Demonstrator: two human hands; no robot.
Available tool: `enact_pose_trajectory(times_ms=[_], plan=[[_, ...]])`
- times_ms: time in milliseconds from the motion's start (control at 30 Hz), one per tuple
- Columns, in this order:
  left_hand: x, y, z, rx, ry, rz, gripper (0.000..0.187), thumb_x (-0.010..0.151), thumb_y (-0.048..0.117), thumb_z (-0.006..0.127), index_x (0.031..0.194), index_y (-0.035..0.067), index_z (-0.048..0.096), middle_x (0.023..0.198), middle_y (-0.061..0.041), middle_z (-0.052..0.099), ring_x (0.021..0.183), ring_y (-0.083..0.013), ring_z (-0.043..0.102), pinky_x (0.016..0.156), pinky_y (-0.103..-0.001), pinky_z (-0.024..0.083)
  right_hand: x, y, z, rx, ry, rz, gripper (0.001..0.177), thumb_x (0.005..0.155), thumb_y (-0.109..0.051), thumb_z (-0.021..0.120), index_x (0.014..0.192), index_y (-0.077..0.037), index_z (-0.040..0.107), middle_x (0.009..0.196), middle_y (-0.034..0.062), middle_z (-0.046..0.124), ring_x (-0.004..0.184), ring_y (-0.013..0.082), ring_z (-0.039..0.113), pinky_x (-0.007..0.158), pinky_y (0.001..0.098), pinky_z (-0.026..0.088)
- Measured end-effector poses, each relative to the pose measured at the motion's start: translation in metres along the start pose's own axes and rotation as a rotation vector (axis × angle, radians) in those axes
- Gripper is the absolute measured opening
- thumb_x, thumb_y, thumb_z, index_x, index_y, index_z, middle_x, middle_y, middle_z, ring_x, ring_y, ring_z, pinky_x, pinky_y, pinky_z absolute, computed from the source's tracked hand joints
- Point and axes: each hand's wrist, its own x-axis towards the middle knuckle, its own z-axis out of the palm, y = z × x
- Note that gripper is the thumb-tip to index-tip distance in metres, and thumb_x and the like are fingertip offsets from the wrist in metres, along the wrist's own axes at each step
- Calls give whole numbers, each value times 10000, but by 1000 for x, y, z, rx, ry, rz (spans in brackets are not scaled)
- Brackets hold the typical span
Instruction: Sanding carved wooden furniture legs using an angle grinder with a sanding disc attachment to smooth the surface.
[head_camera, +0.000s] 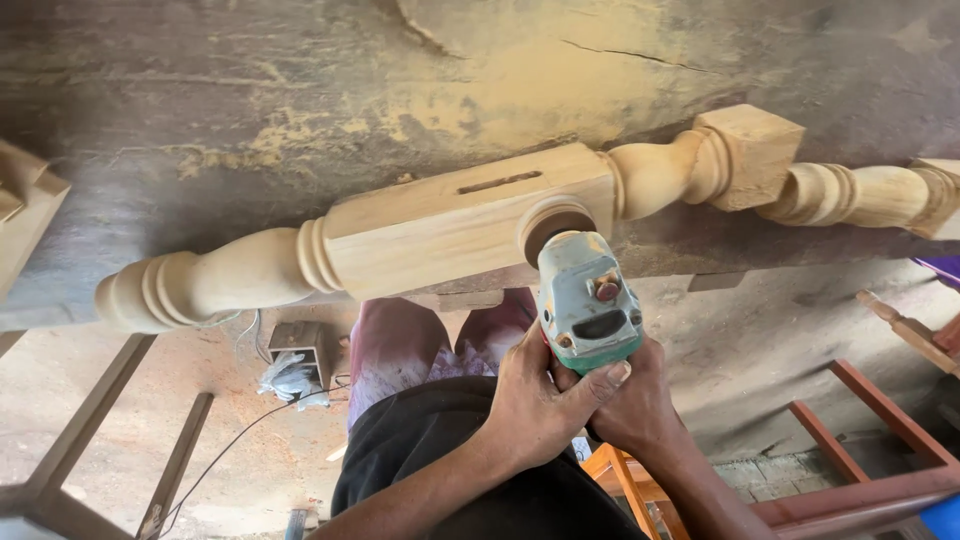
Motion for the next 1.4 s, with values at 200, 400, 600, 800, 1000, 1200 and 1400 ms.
enact_pose_trajectory(times_ms=[200,400,600,800,1000,1200,1400], plan=[[-15,-1,-23,-76,23,36,588,879,382,759,1305,21,574,1081,-79,743,970,-137,709,872,-312,574,1,-20,24,-67,-17,-34,170,780,-110,807,918,-38,739,807,31,787,731,109,736,628,309,594],[-29,-11,-41,-132,43,75,529,913,339,761,1277,-2,586,1088,-92,749,1002,-133,708,909,-310,573,-4,-19,42,-83,-32,-27,183,756,-97,806,902,-34,716,768,29,773,698,101,713,612,300,585],[-40,-14,-59,-100,86,-18,475,880,289,775,1219,-7,624,951,-122,730,832,-154,626,788,-332,558,-5,-30,63,7,-73,-63,262,763,-102,821,953,-33,656,782,24,752,705,85,698,625,280,587],[-51,-20,-76,-148,104,135,420,934,262,758,1227,-14,636,1066,-78,757,977,-133,707,910,-316,568,-5,-56,80,-35,-86,-35,517,733,-152,839,1177,-28,604,836,49,764,764,113,721,676,290,600],[-61,-24,-90,-157,132,43,393,902,249,756,1193,1,668,997,-83,760,888,-150,681,852,-313,566,-4,-69,94,-120,-120,-76,588,716,-194,854,1205,-29,571,875,93,780,817,176,784,702,331,619],[-72,-31,-103,-192,188,131,365,924,240,734,1176,-17,679,1056,-77,754,981,-136,682,912,-310,540,-1,-90,105,-210,-216,-89,547,738,-246,837,1163,-37,564,899,135,773,827,284,805,698,381,628],[-64,-25,-96,-160,204,86,344,913,248,733,1145,-5,709,977,-77,761,888,-132,668,834,-311,549,5,-85,98,-282,-210,-204,564,753,-252,826,1194,-24,559,913,165,737,812,365,759,672,409,601]])
